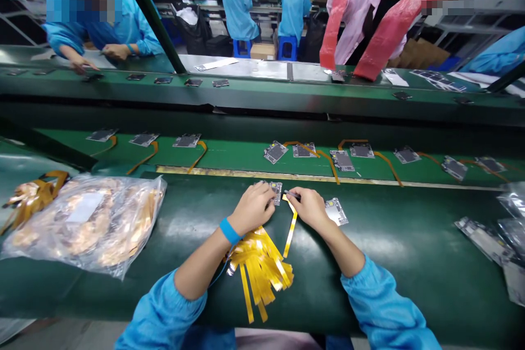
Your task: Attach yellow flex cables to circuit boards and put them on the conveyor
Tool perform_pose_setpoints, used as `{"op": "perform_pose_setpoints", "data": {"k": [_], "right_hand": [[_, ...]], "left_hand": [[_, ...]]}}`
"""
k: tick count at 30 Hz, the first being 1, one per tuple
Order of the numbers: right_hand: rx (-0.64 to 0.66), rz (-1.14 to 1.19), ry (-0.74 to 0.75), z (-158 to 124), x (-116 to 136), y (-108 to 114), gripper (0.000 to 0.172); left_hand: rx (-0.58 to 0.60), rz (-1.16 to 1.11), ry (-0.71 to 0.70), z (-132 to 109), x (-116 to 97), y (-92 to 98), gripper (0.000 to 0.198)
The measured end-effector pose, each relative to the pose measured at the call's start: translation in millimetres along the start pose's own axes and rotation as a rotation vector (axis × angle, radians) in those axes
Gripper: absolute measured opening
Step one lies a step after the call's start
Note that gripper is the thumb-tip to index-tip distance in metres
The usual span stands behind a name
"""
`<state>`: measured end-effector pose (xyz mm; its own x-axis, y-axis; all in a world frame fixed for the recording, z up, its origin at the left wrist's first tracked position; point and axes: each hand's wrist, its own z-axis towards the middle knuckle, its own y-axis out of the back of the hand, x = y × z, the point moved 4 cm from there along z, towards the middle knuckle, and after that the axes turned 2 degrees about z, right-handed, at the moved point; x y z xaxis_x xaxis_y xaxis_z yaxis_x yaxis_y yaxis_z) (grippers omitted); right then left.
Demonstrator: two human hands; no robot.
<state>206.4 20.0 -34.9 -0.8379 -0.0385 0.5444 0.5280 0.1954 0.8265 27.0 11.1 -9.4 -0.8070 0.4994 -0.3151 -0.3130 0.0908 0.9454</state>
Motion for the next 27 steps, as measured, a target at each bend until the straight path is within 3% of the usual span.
{"op": "perform_pose_setpoints", "data": {"k": [3, 6, 27], "right_hand": [[0.0, -0.019, -0.022, 1, 1, -3, 0.023], [-0.001, -0.032, -0.039, 2, 3, -4, 0.023], [0.064, -0.023, -0.039, 4, 6, 2, 0.02]], "left_hand": [[-0.073, 0.011, -0.125, -18, 3, -3.7, 0.031], [-0.073, 0.032, -0.18, -27, 6, -11.9, 0.04], [0.026, -0.014, -0.171, -29, 7, -19.3, 0.049]]}}
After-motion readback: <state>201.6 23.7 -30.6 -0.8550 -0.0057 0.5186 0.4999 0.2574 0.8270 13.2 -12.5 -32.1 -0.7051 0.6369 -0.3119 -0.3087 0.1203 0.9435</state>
